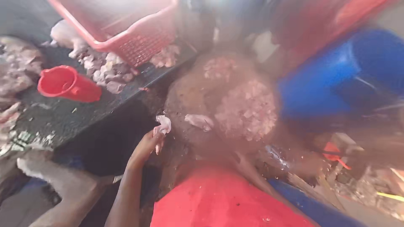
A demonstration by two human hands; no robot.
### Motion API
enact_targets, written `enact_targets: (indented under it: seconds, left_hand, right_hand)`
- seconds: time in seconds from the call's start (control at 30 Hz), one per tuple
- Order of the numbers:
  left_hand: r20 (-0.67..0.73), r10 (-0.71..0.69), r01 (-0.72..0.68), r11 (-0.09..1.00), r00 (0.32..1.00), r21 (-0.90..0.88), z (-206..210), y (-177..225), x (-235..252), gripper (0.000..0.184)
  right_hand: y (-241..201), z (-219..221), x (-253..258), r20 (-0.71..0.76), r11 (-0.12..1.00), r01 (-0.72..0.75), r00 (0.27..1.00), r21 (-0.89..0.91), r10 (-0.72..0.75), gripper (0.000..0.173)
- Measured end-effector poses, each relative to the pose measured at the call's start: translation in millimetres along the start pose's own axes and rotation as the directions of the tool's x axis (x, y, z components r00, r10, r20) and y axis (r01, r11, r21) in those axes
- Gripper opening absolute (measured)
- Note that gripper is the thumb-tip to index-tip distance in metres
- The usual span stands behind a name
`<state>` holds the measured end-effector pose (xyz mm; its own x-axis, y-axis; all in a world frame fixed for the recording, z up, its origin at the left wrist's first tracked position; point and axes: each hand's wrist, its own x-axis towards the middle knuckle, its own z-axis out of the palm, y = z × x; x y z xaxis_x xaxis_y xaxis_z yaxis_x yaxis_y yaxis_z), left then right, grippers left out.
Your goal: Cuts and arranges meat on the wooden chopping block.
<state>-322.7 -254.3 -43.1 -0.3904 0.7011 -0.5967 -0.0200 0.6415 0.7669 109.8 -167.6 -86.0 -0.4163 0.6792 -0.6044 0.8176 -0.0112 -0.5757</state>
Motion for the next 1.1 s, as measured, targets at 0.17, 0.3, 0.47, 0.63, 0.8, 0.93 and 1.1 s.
enact_targets:
  seconds: [0.17,0.3,0.47,0.63,0.8,0.93,1.1]
  left_hand:
    - [0.052,0.306,-0.281,0.777,0.951,0.563,63.2,91.0,83.4,0.053]
    - [0.345,0.365,-0.499,0.704,0.865,0.506,171.6,169.3,110.1,0.039]
    - [0.506,0.326,-0.594,0.563,0.798,0.575,297.3,212.0,179.9,0.036]
    - [0.498,0.203,-0.535,0.402,0.843,0.743,346.0,226.2,206.3,0.055]
    - [0.697,0.044,-0.687,0.221,0.716,0.692,343.1,239.6,195.9,0.046]
    - [0.769,0.009,-0.769,0.016,0.639,0.639,325.0,239.3,194.9,0.038]
    - [0.728,0.231,-0.756,0.054,0.645,0.653,301.5,222.4,188.6,0.042]
  right_hand:
    - [56.5,-18.2,-24.1,-0.063,0.989,-0.145,0.988,-0.007,0.144,0.049]
    - [67.8,-11.4,-23.4,-0.003,0.986,-0.166,0.986,-0.007,0.166,0.052]
    - [82.1,-8.2,-17.2,0.01,0.995,-0.102,0.995,-0.006,0.102,0.049]
    - [94.1,0.5,-16.1,-0.002,0.994,-0.098,0.995,0.041,0.098,0.039]
    - [42.2,-56.7,-45.8,0.152,0.978,-0.182,0.975,0.106,0.165,0.042]
    - [99.1,-11.9,-13.8,0.049,0.992,-0.003,0.999,0.124,-0.004,0.039]
    - [43.3,-72.7,-31.8,0.272,0.993,-0.113,0.955,-0.03,0.116,0.04]
